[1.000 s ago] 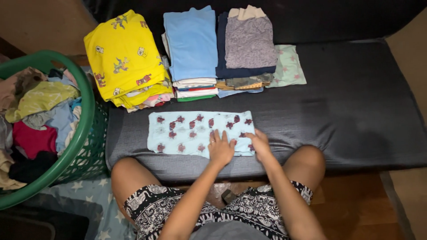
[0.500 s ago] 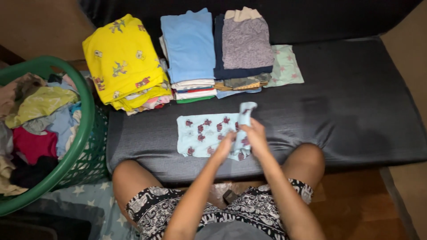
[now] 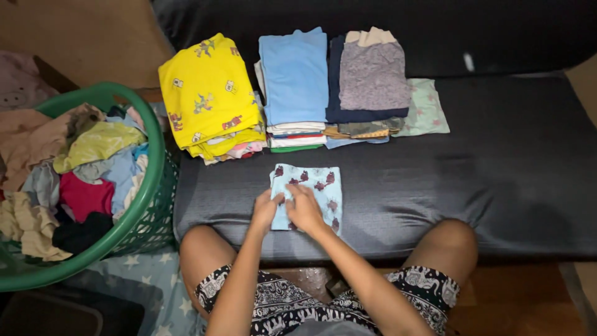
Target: Folding various items of laundry and stacking them on a bench.
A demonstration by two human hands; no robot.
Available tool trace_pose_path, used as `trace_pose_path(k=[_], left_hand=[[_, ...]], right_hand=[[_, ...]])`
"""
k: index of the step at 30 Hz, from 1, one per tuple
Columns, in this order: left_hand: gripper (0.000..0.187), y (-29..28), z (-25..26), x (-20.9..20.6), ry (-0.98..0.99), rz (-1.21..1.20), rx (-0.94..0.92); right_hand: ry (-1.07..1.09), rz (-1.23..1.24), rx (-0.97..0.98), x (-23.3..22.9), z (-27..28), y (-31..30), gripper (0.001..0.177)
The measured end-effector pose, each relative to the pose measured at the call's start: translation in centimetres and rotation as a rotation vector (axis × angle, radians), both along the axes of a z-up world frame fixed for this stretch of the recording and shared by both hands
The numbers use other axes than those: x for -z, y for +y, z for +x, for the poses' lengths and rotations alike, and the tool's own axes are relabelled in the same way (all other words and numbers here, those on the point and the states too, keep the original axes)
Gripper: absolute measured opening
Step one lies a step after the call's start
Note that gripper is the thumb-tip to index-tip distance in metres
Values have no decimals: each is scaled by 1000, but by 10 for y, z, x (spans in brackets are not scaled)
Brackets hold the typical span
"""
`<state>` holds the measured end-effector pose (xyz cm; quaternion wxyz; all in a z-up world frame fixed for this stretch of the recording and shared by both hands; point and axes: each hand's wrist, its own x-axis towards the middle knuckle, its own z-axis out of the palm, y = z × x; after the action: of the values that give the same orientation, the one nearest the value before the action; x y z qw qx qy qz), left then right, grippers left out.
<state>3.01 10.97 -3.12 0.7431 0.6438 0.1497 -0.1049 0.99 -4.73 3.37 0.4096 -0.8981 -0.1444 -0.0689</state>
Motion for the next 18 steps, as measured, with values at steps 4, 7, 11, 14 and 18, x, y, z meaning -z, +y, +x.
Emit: trace_pose_path(k=[4,7,11,14,18], left_hand=[[23,3,-5,3,-142,120,-25],[22,2,-10,6,-200,581,-58],[29,-6,-22,0,-361,846,-186],[42,-13,-32,-20,-345,895,-270],[56,-14,-41,-43,-103,917,-180]], right_hand=[[55,-147,68,-9,-3,-17,56],[286,-413,0,3,-7,-37,68],[414,-606,21,-18,-16,-49,70],[383,-603,146,2,-15,-53,70],[271,-281,400,29,-13,-58,78]])
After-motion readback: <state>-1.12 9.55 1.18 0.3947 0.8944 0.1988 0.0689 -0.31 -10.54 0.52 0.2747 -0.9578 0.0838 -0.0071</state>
